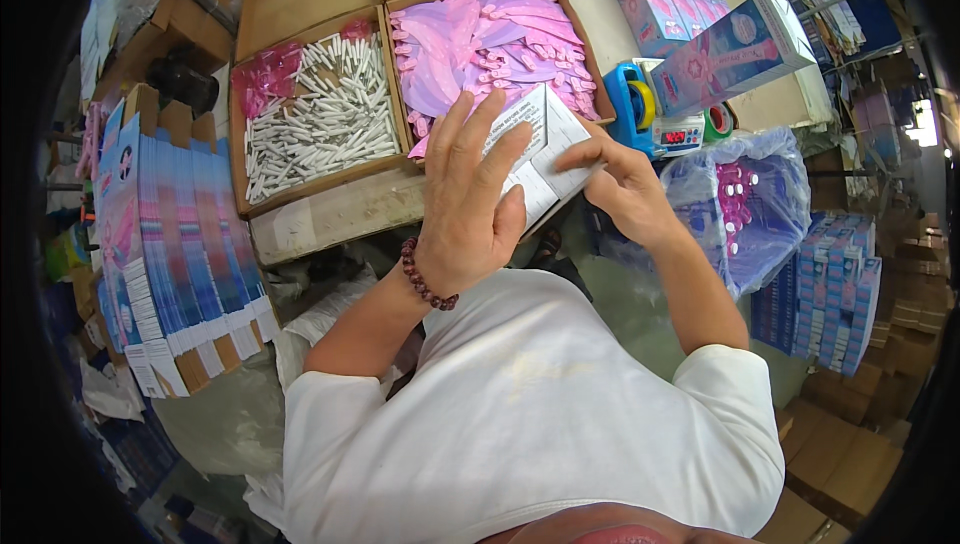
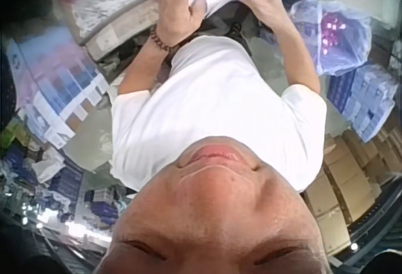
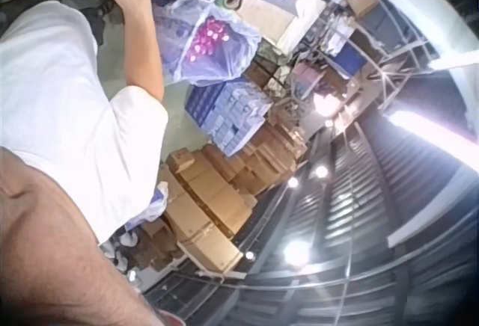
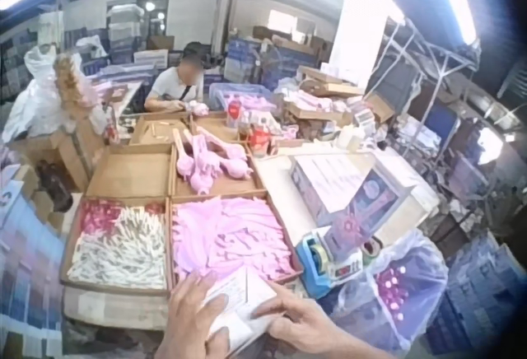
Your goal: The person assembles bath bomb kits by placing a pink bath bomb, a pink plastic scoop, and a white stick into a small box, then closes the box and stacks it with others. The process is repeated multiple times.
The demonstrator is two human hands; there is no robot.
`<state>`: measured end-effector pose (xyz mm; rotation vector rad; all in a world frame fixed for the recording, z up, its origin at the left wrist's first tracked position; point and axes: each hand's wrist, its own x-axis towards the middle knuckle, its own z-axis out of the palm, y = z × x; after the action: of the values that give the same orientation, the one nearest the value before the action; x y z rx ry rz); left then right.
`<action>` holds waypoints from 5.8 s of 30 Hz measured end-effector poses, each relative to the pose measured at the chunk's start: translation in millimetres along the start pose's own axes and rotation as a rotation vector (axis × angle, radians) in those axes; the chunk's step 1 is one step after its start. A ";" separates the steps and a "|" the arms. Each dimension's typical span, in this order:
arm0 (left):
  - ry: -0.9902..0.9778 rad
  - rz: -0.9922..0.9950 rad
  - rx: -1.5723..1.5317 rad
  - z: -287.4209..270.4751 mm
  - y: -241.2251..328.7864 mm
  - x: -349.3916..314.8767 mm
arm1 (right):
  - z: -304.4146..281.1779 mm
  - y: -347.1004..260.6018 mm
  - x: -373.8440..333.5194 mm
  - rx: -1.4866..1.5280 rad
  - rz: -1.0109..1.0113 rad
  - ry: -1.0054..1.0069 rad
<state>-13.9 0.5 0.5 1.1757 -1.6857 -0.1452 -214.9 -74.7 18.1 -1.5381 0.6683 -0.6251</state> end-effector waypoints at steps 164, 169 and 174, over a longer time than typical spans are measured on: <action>-0.112 -1.078 -0.183 450.7 -281.6 218.9 | -761.1 255.1 143.8 -1.176 0.491 0.757; -0.135 -1.029 -0.210 451.8 -287.3 217.0 | -762.9 254.2 147.6 -1.185 0.569 0.698; -0.073 -0.970 -0.289 451.8 -294.4 209.5 | -750.9 238.6 158.7 -1.265 0.632 0.676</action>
<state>-181.3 -496.9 -242.9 1.6701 -0.9708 -0.9975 -666.6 -712.9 -168.1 -2.0264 2.2618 -0.1620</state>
